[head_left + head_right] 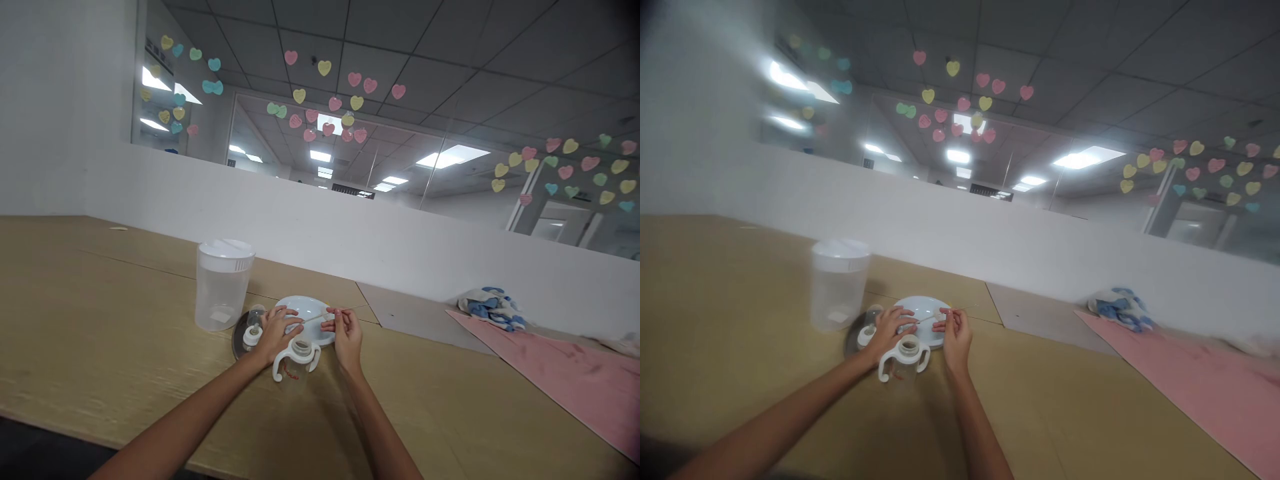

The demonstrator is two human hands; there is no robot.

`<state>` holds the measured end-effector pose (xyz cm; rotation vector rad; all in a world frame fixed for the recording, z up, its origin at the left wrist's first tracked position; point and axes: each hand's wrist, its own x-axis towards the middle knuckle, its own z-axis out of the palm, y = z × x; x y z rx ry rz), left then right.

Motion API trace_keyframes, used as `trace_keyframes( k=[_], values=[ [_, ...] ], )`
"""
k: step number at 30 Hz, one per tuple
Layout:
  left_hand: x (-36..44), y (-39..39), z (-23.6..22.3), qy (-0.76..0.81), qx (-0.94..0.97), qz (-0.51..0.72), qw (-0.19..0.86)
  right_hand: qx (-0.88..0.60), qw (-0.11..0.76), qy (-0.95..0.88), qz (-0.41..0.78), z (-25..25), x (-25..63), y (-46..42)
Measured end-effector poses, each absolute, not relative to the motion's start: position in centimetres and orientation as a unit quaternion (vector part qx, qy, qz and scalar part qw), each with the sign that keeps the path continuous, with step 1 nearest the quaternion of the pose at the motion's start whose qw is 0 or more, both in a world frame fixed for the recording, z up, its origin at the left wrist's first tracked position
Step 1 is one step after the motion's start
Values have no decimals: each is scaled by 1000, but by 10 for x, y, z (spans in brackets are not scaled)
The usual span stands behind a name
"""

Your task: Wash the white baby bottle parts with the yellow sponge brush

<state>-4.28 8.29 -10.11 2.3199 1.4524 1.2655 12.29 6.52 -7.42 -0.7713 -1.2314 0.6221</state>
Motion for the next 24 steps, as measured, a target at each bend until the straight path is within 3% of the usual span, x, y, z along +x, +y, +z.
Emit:
trace_keyframes(
  k=[13,24],
  values=[
    [-42,82,-98,477,770,417,72,-398,659,-598,221,-74,135,73],
    [-41,79,-95,483,770,409,80,-400,673,-586,209,-76,138,73]
  ],
)
